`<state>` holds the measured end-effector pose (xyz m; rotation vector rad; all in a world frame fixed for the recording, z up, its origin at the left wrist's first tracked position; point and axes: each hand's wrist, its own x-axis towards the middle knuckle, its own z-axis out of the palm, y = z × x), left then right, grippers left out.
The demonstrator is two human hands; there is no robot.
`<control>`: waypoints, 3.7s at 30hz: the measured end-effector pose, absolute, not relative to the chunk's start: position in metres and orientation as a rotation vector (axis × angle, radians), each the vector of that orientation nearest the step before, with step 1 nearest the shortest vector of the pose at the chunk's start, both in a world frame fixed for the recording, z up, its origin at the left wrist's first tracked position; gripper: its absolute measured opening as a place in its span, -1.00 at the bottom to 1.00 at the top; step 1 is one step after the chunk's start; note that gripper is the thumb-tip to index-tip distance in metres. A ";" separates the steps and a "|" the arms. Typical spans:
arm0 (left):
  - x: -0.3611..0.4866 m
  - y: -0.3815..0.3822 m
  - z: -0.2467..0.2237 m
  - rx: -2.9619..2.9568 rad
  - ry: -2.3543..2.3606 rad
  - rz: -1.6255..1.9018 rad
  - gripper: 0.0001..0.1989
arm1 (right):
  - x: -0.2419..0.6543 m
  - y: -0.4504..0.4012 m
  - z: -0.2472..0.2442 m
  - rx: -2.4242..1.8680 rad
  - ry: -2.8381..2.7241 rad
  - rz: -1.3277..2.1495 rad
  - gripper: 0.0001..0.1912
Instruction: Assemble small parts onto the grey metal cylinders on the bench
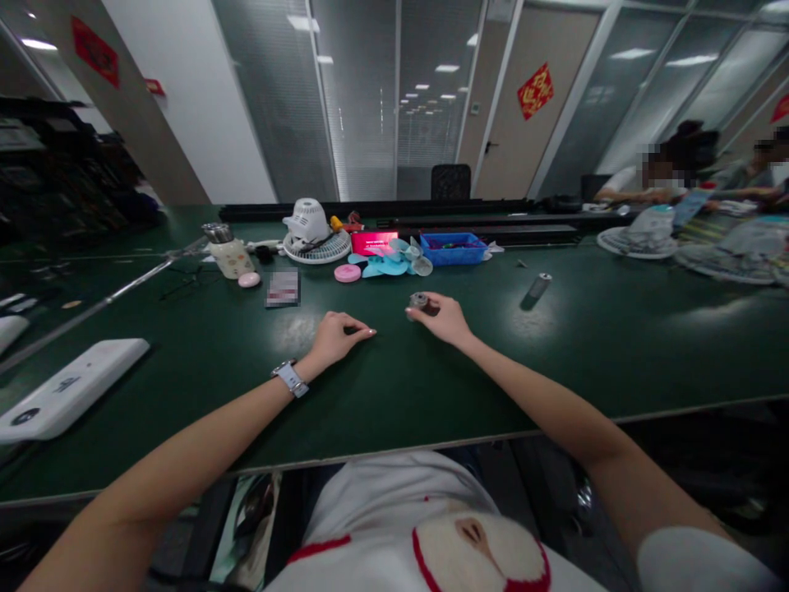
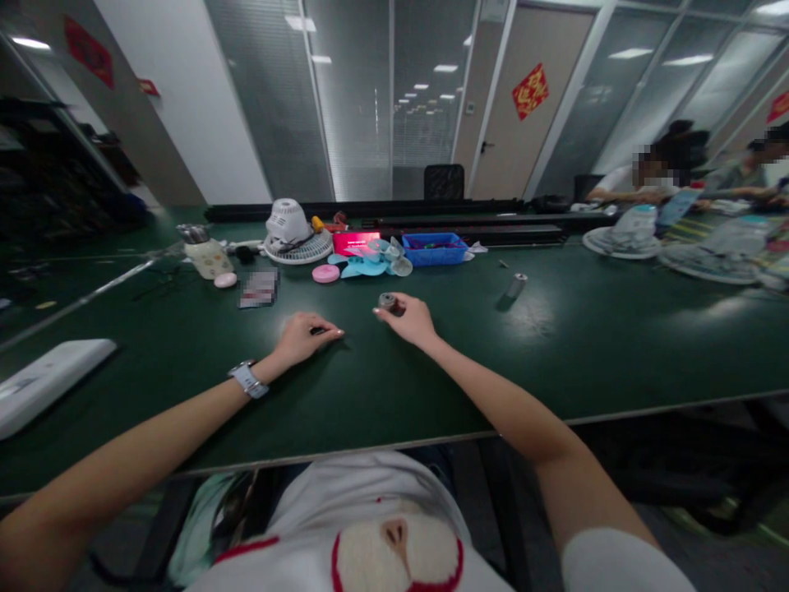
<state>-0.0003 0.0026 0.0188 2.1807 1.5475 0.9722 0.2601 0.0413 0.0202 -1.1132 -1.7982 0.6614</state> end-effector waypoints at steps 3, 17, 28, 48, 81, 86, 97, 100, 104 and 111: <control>-0.001 0.005 0.011 2.179 1.515 0.927 -0.73 | 0.313 0.077 0.023 -1.455 -1.637 0.408 -0.57; -0.002 0.010 0.008 1.598 1.613 1.415 -0.74 | 0.404 0.100 0.038 -2.158 -1.371 0.013 -0.36; -0.002 0.007 0.012 1.636 1.615 1.391 -0.77 | 0.213 0.007 0.017 -0.703 -2.624 0.238 -0.50; -0.002 0.004 0.011 1.678 1.556 1.372 -0.76 | 0.416 0.100 0.050 -1.704 -1.649 -0.332 -0.62; 0.014 -0.015 0.024 1.932 1.339 1.156 -0.65 | 0.290 0.044 0.046 -1.142 -1.869 0.472 -0.24; 0.028 -0.025 0.026 2.128 1.199 1.143 -0.65 | 0.236 -0.004 0.040 -0.846 -2.108 0.701 -0.23; 0.024 -0.018 0.036 2.088 1.298 1.274 -0.69 | 0.239 -0.001 0.037 -0.752 -1.966 0.802 -0.57; 0.012 -0.011 0.032 2.140 1.382 1.231 -0.69 | 0.250 0.009 0.041 -0.815 -1.830 0.746 -0.65; -0.001 -0.001 0.016 2.238 1.456 0.967 -0.71 | 0.255 0.012 0.041 -0.853 -1.906 0.772 -0.65; 0.000 -0.001 0.009 2.307 1.495 0.920 -0.66 | 0.235 -0.007 0.027 -0.754 -2.144 0.878 -0.48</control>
